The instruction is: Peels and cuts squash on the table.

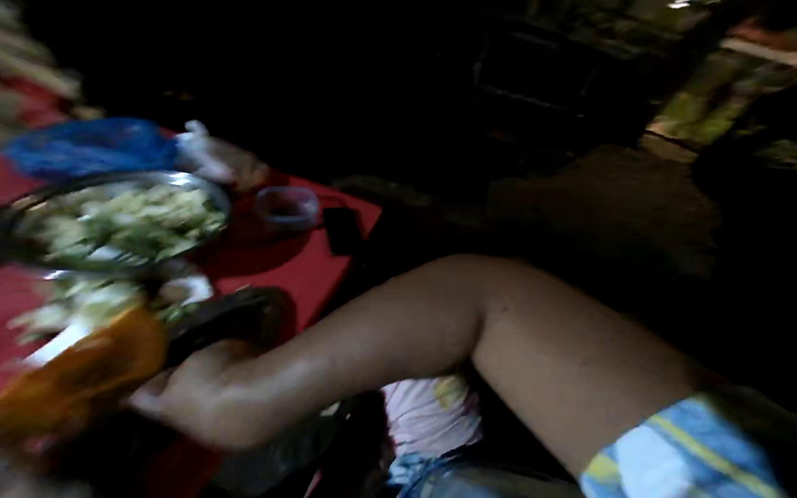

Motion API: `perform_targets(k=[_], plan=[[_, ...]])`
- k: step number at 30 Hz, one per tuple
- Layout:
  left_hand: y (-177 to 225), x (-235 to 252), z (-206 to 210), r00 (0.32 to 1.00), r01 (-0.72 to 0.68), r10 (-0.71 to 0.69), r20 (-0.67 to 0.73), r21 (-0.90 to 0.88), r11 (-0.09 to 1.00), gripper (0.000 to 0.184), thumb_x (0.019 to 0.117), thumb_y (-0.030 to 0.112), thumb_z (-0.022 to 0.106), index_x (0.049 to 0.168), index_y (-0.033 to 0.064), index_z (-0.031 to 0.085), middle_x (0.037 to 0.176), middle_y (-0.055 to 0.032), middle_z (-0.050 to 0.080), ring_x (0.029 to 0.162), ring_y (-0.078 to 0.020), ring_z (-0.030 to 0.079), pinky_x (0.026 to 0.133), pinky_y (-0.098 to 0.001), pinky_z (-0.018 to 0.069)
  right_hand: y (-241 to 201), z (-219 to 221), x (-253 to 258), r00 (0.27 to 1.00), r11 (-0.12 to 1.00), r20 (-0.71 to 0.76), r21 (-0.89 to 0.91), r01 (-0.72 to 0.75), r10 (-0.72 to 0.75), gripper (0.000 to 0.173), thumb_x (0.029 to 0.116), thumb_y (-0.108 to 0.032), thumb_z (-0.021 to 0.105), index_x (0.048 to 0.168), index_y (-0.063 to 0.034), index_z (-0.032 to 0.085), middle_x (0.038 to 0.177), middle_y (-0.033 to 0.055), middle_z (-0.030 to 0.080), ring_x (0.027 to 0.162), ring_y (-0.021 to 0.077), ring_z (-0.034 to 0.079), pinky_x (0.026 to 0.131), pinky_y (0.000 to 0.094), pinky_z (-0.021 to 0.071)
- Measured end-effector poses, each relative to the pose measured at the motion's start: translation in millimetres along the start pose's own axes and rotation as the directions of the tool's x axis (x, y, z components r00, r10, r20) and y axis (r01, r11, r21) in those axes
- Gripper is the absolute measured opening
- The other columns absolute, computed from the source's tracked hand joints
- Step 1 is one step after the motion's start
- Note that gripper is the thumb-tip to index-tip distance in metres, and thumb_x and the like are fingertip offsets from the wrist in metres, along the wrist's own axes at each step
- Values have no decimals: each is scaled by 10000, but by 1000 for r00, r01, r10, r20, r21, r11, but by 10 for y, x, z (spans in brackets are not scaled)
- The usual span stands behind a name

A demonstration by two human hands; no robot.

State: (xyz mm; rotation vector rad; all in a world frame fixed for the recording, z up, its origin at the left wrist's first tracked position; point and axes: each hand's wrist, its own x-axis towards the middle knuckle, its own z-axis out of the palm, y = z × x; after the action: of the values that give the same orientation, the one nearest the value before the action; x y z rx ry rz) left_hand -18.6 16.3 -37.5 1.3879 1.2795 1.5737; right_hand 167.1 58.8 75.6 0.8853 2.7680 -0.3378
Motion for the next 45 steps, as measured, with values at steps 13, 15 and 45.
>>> perform_targets(k=[13, 15, 45], plan=[[-179, -55, 141, 898, 232, 49, -437, 567, 790, 646, 1048, 158, 557, 1632, 181, 282, 1485, -250, 478, 1252, -411, 578, 996, -603, 498, 230, -125, -112, 992, 992, 126, -123, -5, 21, 422, 1043, -83, 538, 1452, -80, 433, 895, 166, 674, 852, 385, 699, 718, 545, 563], [-173, -34, 143, 892, 267, 31, -452, 579, 770, 604, 1064, 189, 542, 1618, 178, 300, 1439, -263, 504, 1171, -419, 617, 942, -607, 525, 383, -202, -270, 976, 999, 210, -16, -46, 48, 354, 1090, -152, 459, 1440, -110, 418, 873, 140, 660, 824, 338, 691, 722, 515, 559], [-60, 60, 189, 843, 334, -237, -483, 124, 935, 431, 1059, 241, 514, 1476, 139, 467, 1269, -94, 629, 1048, -138, 661, 897, -364, 566, 949, -32, 56, 907, 601, 418, 713, -361, 48, 288, 1151, -258, 288, 1390, -127, 381, 663, 104, 578, 428, 141, 521, 405, 239, 447]])
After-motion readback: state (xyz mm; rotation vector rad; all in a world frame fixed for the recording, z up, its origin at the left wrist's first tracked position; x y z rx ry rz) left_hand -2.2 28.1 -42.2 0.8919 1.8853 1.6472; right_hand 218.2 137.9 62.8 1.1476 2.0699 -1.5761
